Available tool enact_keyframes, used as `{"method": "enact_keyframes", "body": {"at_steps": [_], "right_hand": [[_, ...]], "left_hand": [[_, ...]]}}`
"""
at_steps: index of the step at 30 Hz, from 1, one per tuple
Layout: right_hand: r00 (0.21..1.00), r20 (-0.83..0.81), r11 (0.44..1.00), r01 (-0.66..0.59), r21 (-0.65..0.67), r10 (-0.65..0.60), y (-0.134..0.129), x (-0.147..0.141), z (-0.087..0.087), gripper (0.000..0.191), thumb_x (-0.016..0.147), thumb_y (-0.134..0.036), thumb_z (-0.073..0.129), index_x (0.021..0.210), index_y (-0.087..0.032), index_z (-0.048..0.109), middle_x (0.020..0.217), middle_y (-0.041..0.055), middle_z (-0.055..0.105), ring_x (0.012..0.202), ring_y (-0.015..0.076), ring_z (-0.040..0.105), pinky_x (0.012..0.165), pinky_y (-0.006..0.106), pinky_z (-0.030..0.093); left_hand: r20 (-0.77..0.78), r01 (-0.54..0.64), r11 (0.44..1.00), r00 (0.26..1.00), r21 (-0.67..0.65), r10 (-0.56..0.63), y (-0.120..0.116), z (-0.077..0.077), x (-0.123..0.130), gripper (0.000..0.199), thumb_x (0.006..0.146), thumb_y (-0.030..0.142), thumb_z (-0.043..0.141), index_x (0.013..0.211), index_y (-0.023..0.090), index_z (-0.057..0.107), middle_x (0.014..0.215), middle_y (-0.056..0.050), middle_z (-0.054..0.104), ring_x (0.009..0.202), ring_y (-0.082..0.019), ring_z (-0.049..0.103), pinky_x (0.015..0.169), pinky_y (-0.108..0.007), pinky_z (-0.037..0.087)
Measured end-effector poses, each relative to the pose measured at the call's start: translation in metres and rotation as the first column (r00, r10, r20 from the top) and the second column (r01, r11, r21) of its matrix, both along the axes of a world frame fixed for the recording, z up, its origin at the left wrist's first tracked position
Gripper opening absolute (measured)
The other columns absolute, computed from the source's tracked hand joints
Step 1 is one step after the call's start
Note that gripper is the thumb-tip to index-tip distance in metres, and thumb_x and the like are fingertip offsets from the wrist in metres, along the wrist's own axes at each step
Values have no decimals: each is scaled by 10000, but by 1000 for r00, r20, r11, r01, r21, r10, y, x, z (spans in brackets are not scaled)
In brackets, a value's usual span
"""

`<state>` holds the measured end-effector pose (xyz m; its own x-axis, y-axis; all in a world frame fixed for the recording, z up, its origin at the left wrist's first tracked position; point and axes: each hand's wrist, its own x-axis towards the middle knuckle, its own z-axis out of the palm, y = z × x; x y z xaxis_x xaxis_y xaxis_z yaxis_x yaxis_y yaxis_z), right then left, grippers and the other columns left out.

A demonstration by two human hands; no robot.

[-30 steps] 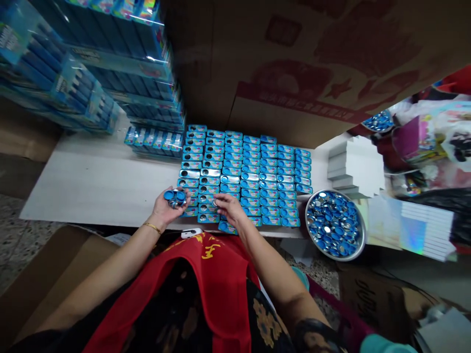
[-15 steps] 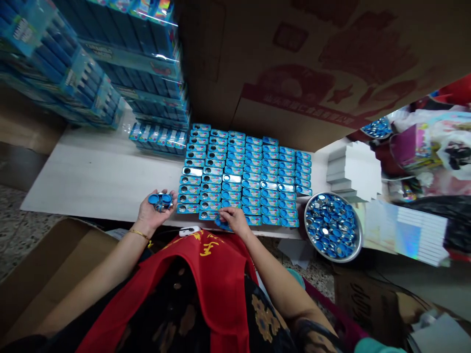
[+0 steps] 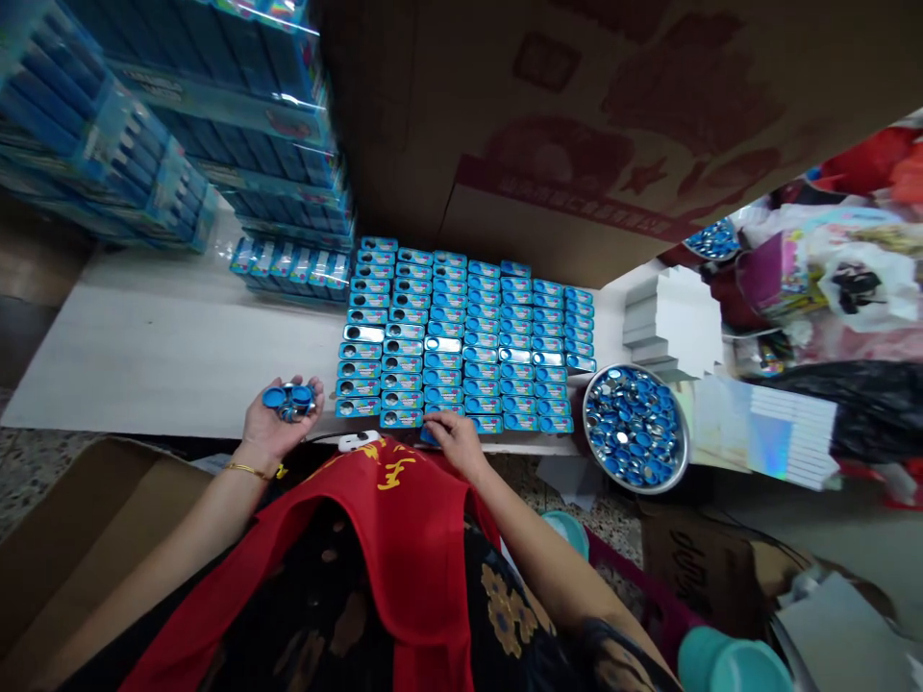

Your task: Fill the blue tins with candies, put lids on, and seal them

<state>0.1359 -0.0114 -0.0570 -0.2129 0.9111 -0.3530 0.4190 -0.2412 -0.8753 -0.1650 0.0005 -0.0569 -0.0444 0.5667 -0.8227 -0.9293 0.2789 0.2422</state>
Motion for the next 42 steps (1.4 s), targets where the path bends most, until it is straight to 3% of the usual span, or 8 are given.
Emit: {"method": "enact_keyframes", "body": {"at_steps": [6, 11, 19, 25, 30, 32, 38, 42], "right_hand": [[935, -118, 928, -348, -133, 334, -26, 0, -1, 302, 831, -399, 473, 1003, -243, 666, 1020, 50, 660, 957, 215, 607, 850, 364, 462], [875, 124, 881, -472, 13, 467, -45, -8, -33, 346, 848, -235, 440, 1169, -220, 571, 1200, 80, 569, 1111, 209, 525, 940, 359, 417], [399, 747, 640, -767, -46, 532, -47, -39, -93, 464, 828, -33, 344, 1268, -141, 443, 1251, 144, 495, 1063, 210, 522, 818, 302, 487], [565, 581, 640, -762, 95, 586, -54, -26, -81, 328, 850, -93, 385, 1132, -151, 542, 1118, 127, 564, 1006, 185, 530, 799, 284, 479], [869, 220, 861, -481, 168, 443, -47, 13, -37, 267, 890, -175, 364, 1015, -184, 600, 937, 46, 637, 877, 131, 593, 793, 250, 452], [845, 274, 866, -494, 73, 459, -41, 23, -28, 239, 875, -176, 393, 965, -189, 615, 896, 31, 651, 839, 139, 606, 762, 250, 448], [498, 649, 706, -703, -87, 575, -36, 35, -34, 275, 815, -66, 409, 958, -155, 627, 973, 102, 641, 923, 183, 575, 803, 270, 389], [658, 555, 777, -628, 32, 509, -44, 27, -23, 249, 834, -107, 434, 942, -177, 647, 957, 83, 624, 917, 155, 558, 781, 234, 390]], "left_hand": [[-25, 35, 997, 999, -62, -37, -10, -8, -5, 216, 789, 334, 477, 834, 159, 595, 923, -116, 652, 910, -235, 619, 683, -367, 529], [-18, 53, 993, 998, -107, -55, -21, -15, -6, 215, 789, 327, 480, 832, 152, 597, 928, -119, 649, 902, -230, 621, 704, -367, 526], [-43, 20, 998, 999, -64, -23, -36, -11, 13, 224, 802, 309, 465, 854, 137, 600, 915, -122, 653, 871, -236, 630, 669, -378, 531], [-43, -15, 998, 999, -56, 13, -53, -2, 36, 221, 807, 298, 466, 865, 134, 603, 912, -123, 655, 877, -235, 628, 677, -379, 531], [-31, -40, 999, 999, -36, 39, -69, 5, 54, 215, 807, 295, 469, 842, 130, 603, 910, -132, 653, 869, -238, 629, 668, -381, 533], [-21, -41, 999, 999, -33, 41, -75, 5, 60, 217, 810, 294, 465, 830, 127, 602, 887, -133, 652, 853, -238, 632, 659, -379, 533], [-6, 27, 999, 1000, -29, -28, -72, 4, 60, 227, 822, 281, 441, 828, 122, 602, 871, -138, 648, 829, -236, 636, 648, -374, 531], [-22, 109, 994, 994, -4, -109, -60, 5, 41, 223, 815, 289, 458, 862, 125, 602, 921, -145, 644, 851, -241, 632, 654, -380, 530]]}}
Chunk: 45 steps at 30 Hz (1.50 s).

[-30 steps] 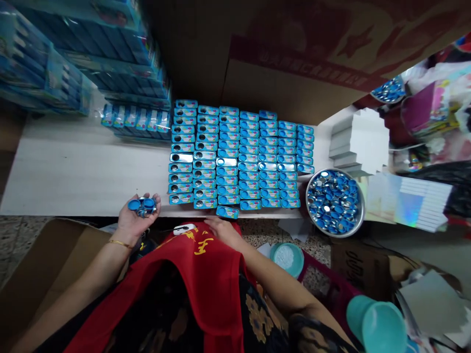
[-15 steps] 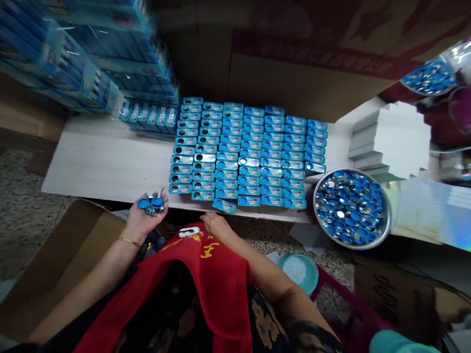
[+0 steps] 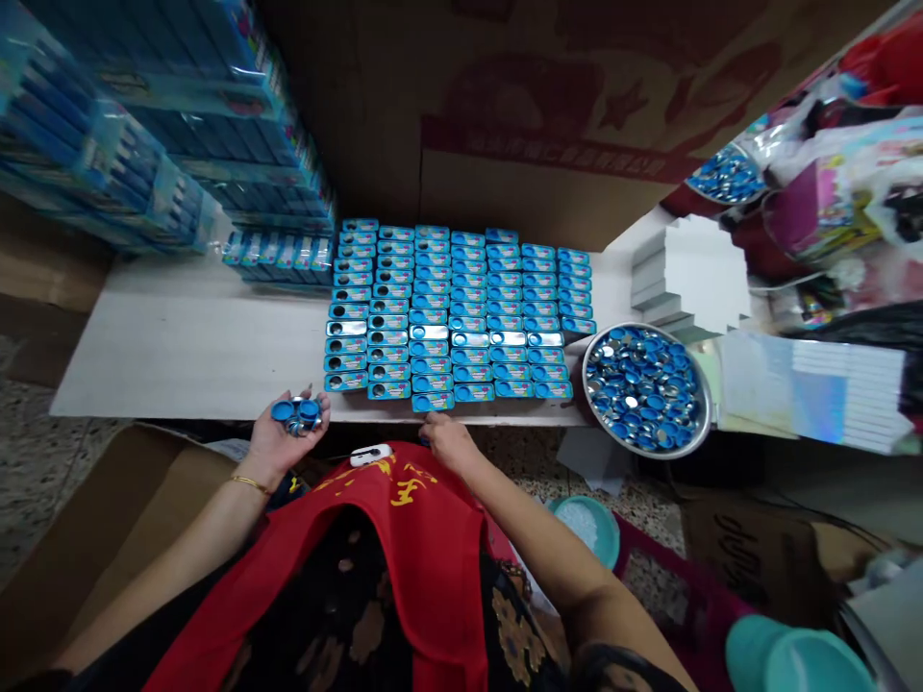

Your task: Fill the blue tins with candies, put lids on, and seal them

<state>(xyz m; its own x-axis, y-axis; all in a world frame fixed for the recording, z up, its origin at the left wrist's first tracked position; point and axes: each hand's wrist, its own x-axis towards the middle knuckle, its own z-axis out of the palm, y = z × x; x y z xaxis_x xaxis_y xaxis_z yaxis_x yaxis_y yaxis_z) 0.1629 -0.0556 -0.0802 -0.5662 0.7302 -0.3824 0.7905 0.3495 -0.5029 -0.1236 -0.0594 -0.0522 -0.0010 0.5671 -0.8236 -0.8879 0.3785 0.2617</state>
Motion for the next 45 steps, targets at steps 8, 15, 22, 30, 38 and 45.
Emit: {"method": "enact_keyframes", "body": {"at_steps": [8, 15, 22, 30, 38, 45], "right_hand": [[942, -52, 938, 334, 89, -331, 55, -90, 23, 137, 797, -185, 525, 912, -176, 599, 910, 51, 641, 858, 157, 582, 748, 240, 415], [899, 409, 988, 131, 83, -154, 84, -128, 18, 343, 764, -125, 483, 1105, -138, 520, 987, 148, 629, 918, 247, 608, 738, 327, 463], [866, 484, 992, 108, 61, -124, 90, -138, 16, 401, 766, -187, 516, 1163, -124, 505, 1052, 187, 605, 999, 270, 575, 792, 351, 462], [890, 416, 983, 167, 80, -186, 83, -122, 25, 400, 717, -239, 617, 1107, -176, 556, 1021, 134, 624, 963, 259, 584, 765, 318, 453], [968, -249, 958, 52, 281, 20, 51, -156, 61, 224, 836, -305, 509, 1026, -242, 610, 1043, 24, 572, 966, 134, 518, 800, 216, 390], [930, -355, 976, 158, 148, -96, 63, -161, 57, 99, 789, -210, 526, 826, -186, 615, 848, 10, 593, 806, 123, 546, 721, 223, 409]], "left_hand": [[26, 69, 997, 997, 25, -69, 10, 2, -33, 215, 807, 291, 470, 857, 127, 599, 915, -137, 644, 855, -237, 632, 664, -380, 529], [113, 14, 998, 993, 64, -21, 10, 5, -41, 204, 799, 290, 477, 843, 133, 598, 906, -130, 647, 856, -236, 632, 670, -376, 528], [185, 62, 994, 980, 94, -79, 15, 7, -25, 199, 797, 295, 475, 822, 135, 591, 901, -130, 650, 869, -254, 629, 712, -420, 517], [158, 127, 980, 976, 155, -152, 14, 14, -16, 208, 792, 305, 483, 844, 136, 592, 901, -140, 651, 865, -272, 631, 708, -452, 510], [191, 191, 978, 960, 89, -205, 17, 4, 3, 161, 804, 282, 472, 771, 152, 562, 688, -54, 626, 634, -180, 620, 617, -355, 515], [136, 234, 972, 964, -19, -229, 19, -4, 18, 148, 774, 307, 539, 743, 162, 547, 636, -36, 610, 557, -164, 601, 484, -272, 483]]}}
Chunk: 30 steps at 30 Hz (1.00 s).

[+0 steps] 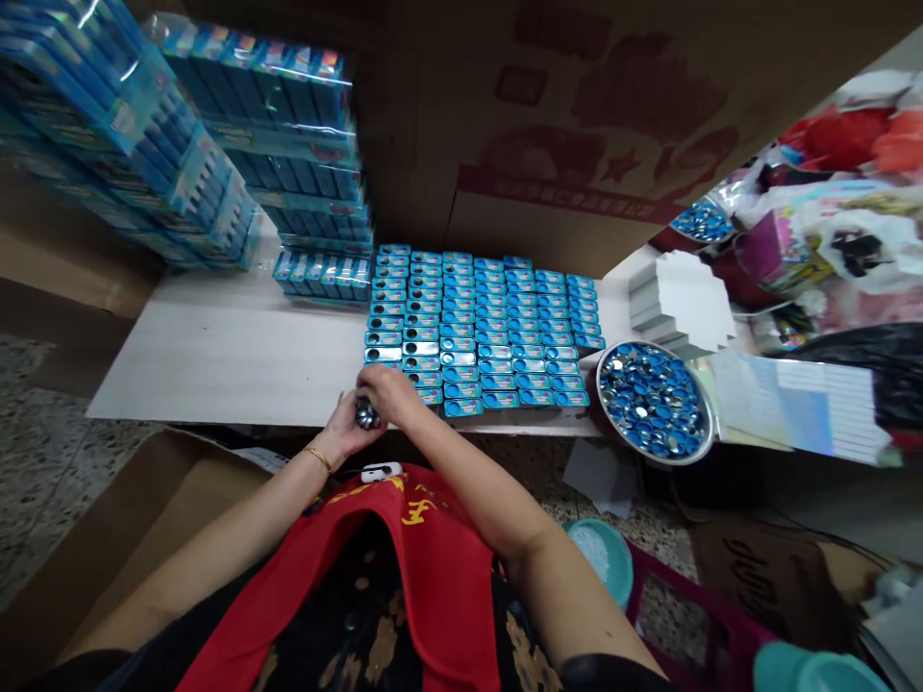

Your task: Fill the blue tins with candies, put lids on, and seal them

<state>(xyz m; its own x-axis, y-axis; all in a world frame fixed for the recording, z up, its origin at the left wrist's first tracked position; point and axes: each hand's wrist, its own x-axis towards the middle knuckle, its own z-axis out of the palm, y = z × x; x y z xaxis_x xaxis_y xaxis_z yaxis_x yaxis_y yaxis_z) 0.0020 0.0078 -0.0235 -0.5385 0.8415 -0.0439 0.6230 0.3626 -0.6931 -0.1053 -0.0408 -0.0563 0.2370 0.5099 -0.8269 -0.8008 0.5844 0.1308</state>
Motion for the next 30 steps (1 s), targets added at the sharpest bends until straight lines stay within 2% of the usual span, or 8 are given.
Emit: {"method": "enact_keyframes", "body": {"at_steps": [3, 5, 11, 16, 20, 24, 27, 30], "right_hand": [[958, -58, 939, 260, -226, -279, 19, 26, -11, 152, 787, -243, 501, 904, -176, 573, 747, -18, 590, 621, 102, 556, 614, 221, 433], [933, 7, 885, 345, -312, -361, 29, 41, -20, 172, 775, -229, 498, 919, -162, 563, 716, -21, 590, 559, 99, 552, 575, 220, 433], [885, 388, 955, 294, -33, -259, 30, 48, -40, 157, 747, -182, 532, 886, -185, 607, 887, 45, 645, 878, 172, 586, 749, 253, 411], [706, 695, 949, 295, -115, -135, 46, 32, -42, 353, 720, -288, 608, 1047, -163, 566, 1008, 131, 629, 948, 243, 589, 716, 281, 432], [668, 740, 937, 304, -175, -78, 68, 26, -44, 511, 613, -300, 713, 1074, -146, 553, 1062, 154, 606, 977, 257, 581, 721, 282, 442], [674, 736, 952, 266, -154, -69, 60, 33, -40, 499, 654, -325, 686, 1099, -165, 527, 1035, 134, 613, 968, 249, 580, 736, 293, 438], [774, 627, 989, 146, -34, -93, 41, 32, -35, 341, 804, -311, 519, 1131, -217, 497, 1045, 89, 601, 948, 211, 577, 738, 282, 430], [872, 489, 996, -62, 57, 27, 31, 18, -36, 286, 831, -261, 476, 1113, -253, 520, 1129, 59, 545, 989, 191, 546, 739, 259, 423]], "left_hand": [[14, 22, 998, 1000, 55, -22, -2, 1, -10, 139, 755, 297, 570, 766, 159, 564, 656, -49, 616, 578, -171, 610, 458, -251, 468], [33, 23, 995, 999, 95, -26, -2, 0, -17, 139, 752, 290, 572, 792, 156, 576, 699, -62, 629, 604, -175, 619, 474, -259, 480], [-2, -34, 997, 999, 76, 34, 7, -12, -27, 136, 772, 273, 537, 772, 141, 572, 789, -103, 659, 694, -215, 648, 522, -293, 507], [22, -22, 996, 1000, 86, 20, 10, -19, -28, 139, 763, 273, 549, 778, 138, 579, 804, -107, 663, 702, -216, 648, 504, -279, 496], [40, -32, 997, 999, 72, 29, 10, -17, -30, 153, 771, 280, 539, 789, 135, 585, 822, -119, 664, 689, -215, 646, 492, -276, 489], [57, -60, 997, 997, 56, 57, 9, -17, -38, 161, 777, 276, 528, 831, 137, 590, 804, -114, 660, 662, -206, 642, 483, -278, 490], [32, -72, 997, 997, 28, 71, 9, -18, -44, 182, 786, 277, 514, 870, 137, 594, 788, -116, 658, 652, -204, 641, 477, -282, 493], [3, -86, 996, 996, 25, 86, 9, -18, -47, 185, 789, 277, 508, 875, 139, 596, 777, -115, 656, 646, -204, 641, 477, -283, 495]]}}
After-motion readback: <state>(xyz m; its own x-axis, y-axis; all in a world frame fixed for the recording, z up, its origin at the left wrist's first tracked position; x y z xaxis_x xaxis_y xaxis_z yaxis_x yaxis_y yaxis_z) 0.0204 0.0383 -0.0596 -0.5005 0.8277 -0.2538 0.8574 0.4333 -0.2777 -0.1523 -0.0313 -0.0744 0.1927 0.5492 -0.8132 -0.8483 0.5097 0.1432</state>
